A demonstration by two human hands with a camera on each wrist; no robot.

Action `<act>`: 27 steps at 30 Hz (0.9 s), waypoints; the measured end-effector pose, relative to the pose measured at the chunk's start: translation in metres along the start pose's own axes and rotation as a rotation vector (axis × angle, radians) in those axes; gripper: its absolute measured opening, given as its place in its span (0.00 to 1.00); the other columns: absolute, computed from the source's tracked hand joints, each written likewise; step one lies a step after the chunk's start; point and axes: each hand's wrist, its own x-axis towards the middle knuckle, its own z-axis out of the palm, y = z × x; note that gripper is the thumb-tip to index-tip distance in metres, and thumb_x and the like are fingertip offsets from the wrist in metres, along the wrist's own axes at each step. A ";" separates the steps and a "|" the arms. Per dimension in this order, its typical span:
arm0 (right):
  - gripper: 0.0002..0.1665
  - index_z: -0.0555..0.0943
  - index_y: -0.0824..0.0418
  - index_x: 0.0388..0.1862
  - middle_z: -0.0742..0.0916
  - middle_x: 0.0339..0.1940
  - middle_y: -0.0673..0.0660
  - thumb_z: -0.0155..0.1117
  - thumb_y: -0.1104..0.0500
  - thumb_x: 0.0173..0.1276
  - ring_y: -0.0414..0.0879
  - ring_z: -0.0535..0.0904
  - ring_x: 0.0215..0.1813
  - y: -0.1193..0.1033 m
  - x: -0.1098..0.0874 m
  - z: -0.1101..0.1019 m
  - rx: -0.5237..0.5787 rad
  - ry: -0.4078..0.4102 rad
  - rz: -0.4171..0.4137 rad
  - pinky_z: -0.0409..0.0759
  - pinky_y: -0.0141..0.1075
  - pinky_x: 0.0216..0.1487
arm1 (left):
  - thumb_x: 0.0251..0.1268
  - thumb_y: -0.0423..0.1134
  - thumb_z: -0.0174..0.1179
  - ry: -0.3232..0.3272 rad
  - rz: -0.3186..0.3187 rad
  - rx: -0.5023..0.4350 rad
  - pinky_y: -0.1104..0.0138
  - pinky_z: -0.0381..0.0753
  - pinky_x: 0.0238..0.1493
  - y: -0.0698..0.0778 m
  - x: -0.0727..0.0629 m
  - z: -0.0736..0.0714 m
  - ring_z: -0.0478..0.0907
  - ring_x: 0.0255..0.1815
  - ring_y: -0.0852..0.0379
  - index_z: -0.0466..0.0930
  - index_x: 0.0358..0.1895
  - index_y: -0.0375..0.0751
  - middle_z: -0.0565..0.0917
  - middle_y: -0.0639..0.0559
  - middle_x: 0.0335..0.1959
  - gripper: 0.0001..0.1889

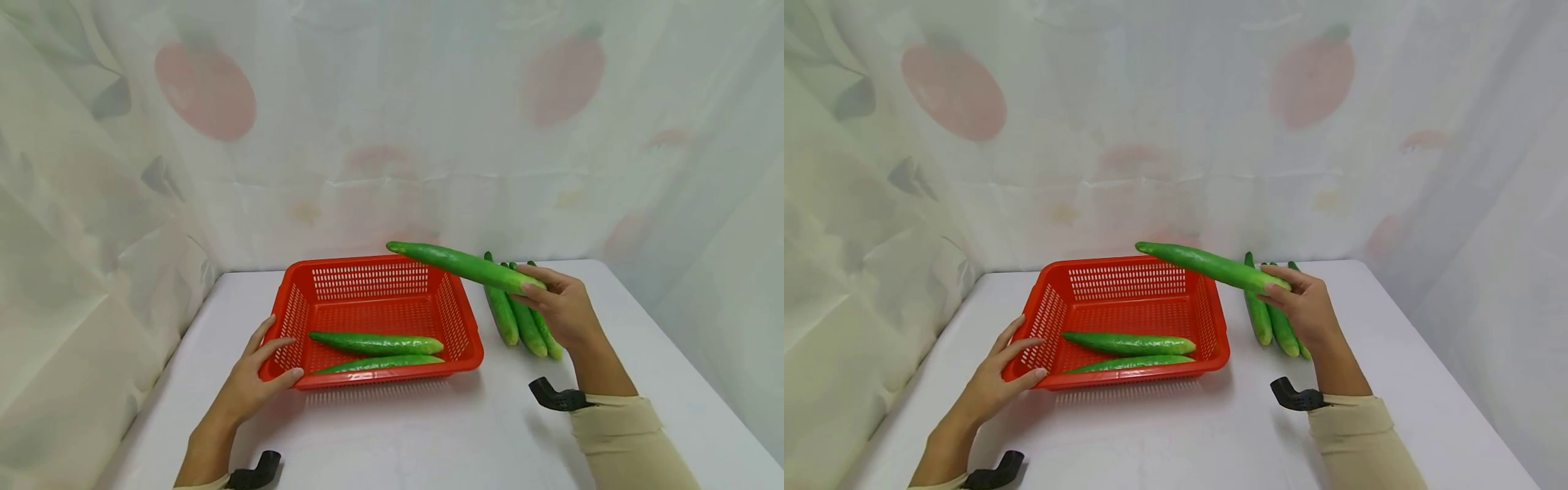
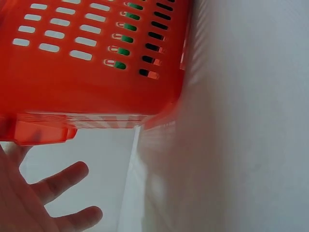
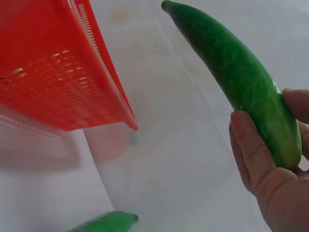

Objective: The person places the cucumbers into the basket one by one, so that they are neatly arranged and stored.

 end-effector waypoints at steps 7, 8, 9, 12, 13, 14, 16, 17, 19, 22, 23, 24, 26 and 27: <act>0.24 0.73 0.76 0.60 0.67 0.65 0.67 0.61 0.64 0.70 0.49 0.78 0.52 0.008 0.011 0.019 -0.088 -0.030 0.094 0.77 0.39 0.49 | 0.56 0.46 0.69 0.016 -0.014 -0.033 0.35 0.63 0.53 -0.004 -0.001 0.004 0.54 0.70 0.37 0.78 0.56 0.42 0.51 0.52 0.76 0.24; 0.24 0.73 0.76 0.61 0.67 0.65 0.67 0.61 0.64 0.70 0.49 0.79 0.51 0.009 0.012 0.022 -0.100 -0.038 0.098 0.77 0.39 0.49 | 0.56 0.46 0.69 0.017 -0.019 -0.037 0.35 0.63 0.54 -0.004 -0.001 0.004 0.54 0.70 0.37 0.78 0.56 0.42 0.51 0.53 0.76 0.25; 0.24 0.73 0.75 0.61 0.68 0.64 0.67 0.61 0.64 0.70 0.49 0.80 0.49 0.011 0.014 0.025 -0.121 -0.045 0.101 0.78 0.38 0.49 | 0.56 0.46 0.69 0.017 -0.023 -0.042 0.35 0.63 0.54 -0.004 -0.001 0.005 0.53 0.71 0.37 0.78 0.56 0.42 0.51 0.53 0.76 0.25; 0.24 0.74 0.74 0.61 0.70 0.62 0.67 0.62 0.63 0.70 0.49 0.82 0.47 0.018 0.020 0.033 -0.143 -0.067 0.116 0.78 0.38 0.49 | 0.56 0.46 0.69 0.018 -0.032 -0.052 0.34 0.62 0.54 -0.004 -0.001 0.005 0.52 0.71 0.38 0.78 0.56 0.42 0.50 0.53 0.76 0.25; 0.24 0.74 0.73 0.61 0.71 0.61 0.67 0.62 0.62 0.70 0.50 0.82 0.47 0.020 0.022 0.035 -0.148 -0.074 0.123 0.78 0.39 0.49 | 0.56 0.46 0.69 0.018 -0.033 -0.057 0.34 0.62 0.54 -0.004 -0.001 0.005 0.52 0.71 0.38 0.78 0.57 0.42 0.50 0.53 0.76 0.25; 0.24 0.74 0.73 0.61 0.72 0.60 0.67 0.62 0.62 0.70 0.50 0.82 0.48 0.022 0.024 0.038 -0.158 -0.082 0.126 0.78 0.39 0.49 | 0.56 0.46 0.69 0.017 -0.035 -0.059 0.33 0.62 0.54 -0.004 -0.001 0.005 0.51 0.71 0.38 0.78 0.57 0.42 0.50 0.53 0.76 0.25; 0.25 0.74 0.73 0.61 0.72 0.58 0.65 0.62 0.62 0.70 0.52 0.80 0.49 0.027 0.027 0.042 -0.164 -0.094 0.141 0.78 0.39 0.49 | 0.56 0.46 0.69 0.015 -0.038 -0.064 0.33 0.62 0.54 -0.003 -0.001 0.006 0.51 0.72 0.38 0.77 0.58 0.42 0.50 0.53 0.76 0.26; 0.25 0.73 0.74 0.62 0.73 0.58 0.65 0.62 0.63 0.70 0.53 0.79 0.50 0.028 0.029 0.044 -0.159 -0.101 0.149 0.78 0.40 0.49 | 0.56 0.46 0.68 0.013 -0.039 -0.067 0.34 0.62 0.54 -0.003 -0.001 0.006 0.51 0.72 0.38 0.77 0.58 0.42 0.50 0.53 0.77 0.26; 0.24 0.73 0.74 0.61 0.73 0.57 0.66 0.62 0.64 0.69 0.56 0.78 0.51 0.031 0.031 0.048 -0.153 -0.117 0.161 0.78 0.41 0.50 | 0.57 0.46 0.68 0.012 -0.040 -0.071 0.34 0.63 0.54 -0.002 -0.001 0.006 0.50 0.72 0.38 0.77 0.58 0.42 0.49 0.52 0.77 0.26; 0.23 0.75 0.72 0.60 0.76 0.56 0.66 0.62 0.63 0.69 0.57 0.78 0.51 0.035 0.035 0.054 -0.173 -0.136 0.190 0.78 0.42 0.49 | 0.57 0.46 0.68 0.010 -0.043 -0.073 0.35 0.64 0.54 -0.002 -0.001 0.006 0.50 0.72 0.38 0.77 0.59 0.41 0.49 0.52 0.77 0.26; 0.22 0.76 0.72 0.60 0.76 0.56 0.65 0.62 0.64 0.69 0.57 0.78 0.50 0.036 0.036 0.056 -0.174 -0.143 0.201 0.78 0.42 0.49 | 0.57 0.46 0.68 0.010 -0.044 -0.074 0.35 0.64 0.54 -0.002 -0.001 0.005 0.50 0.72 0.38 0.77 0.58 0.41 0.49 0.52 0.77 0.26; 0.22 0.76 0.71 0.60 0.77 0.55 0.65 0.62 0.63 0.69 0.56 0.79 0.50 0.037 0.037 0.058 -0.182 -0.150 0.209 0.78 0.42 0.49 | 0.57 0.46 0.68 0.010 -0.045 -0.075 0.34 0.63 0.54 -0.002 -0.001 0.005 0.50 0.72 0.38 0.77 0.58 0.42 0.49 0.52 0.77 0.26; 0.21 0.77 0.70 0.59 0.78 0.54 0.65 0.62 0.64 0.69 0.55 0.80 0.48 0.039 0.040 0.062 -0.194 -0.166 0.222 0.79 0.41 0.48 | 0.57 0.46 0.68 0.011 -0.045 -0.076 0.34 0.62 0.54 -0.002 -0.001 0.005 0.50 0.72 0.38 0.77 0.58 0.42 0.49 0.53 0.77 0.26; 0.22 0.76 0.71 0.59 0.79 0.54 0.66 0.63 0.64 0.69 0.55 0.81 0.48 0.039 0.042 0.064 -0.199 -0.177 0.224 0.79 0.42 0.48 | 0.57 0.46 0.68 0.012 -0.044 -0.076 0.33 0.62 0.54 -0.002 -0.002 0.004 0.50 0.72 0.38 0.77 0.58 0.42 0.49 0.53 0.77 0.26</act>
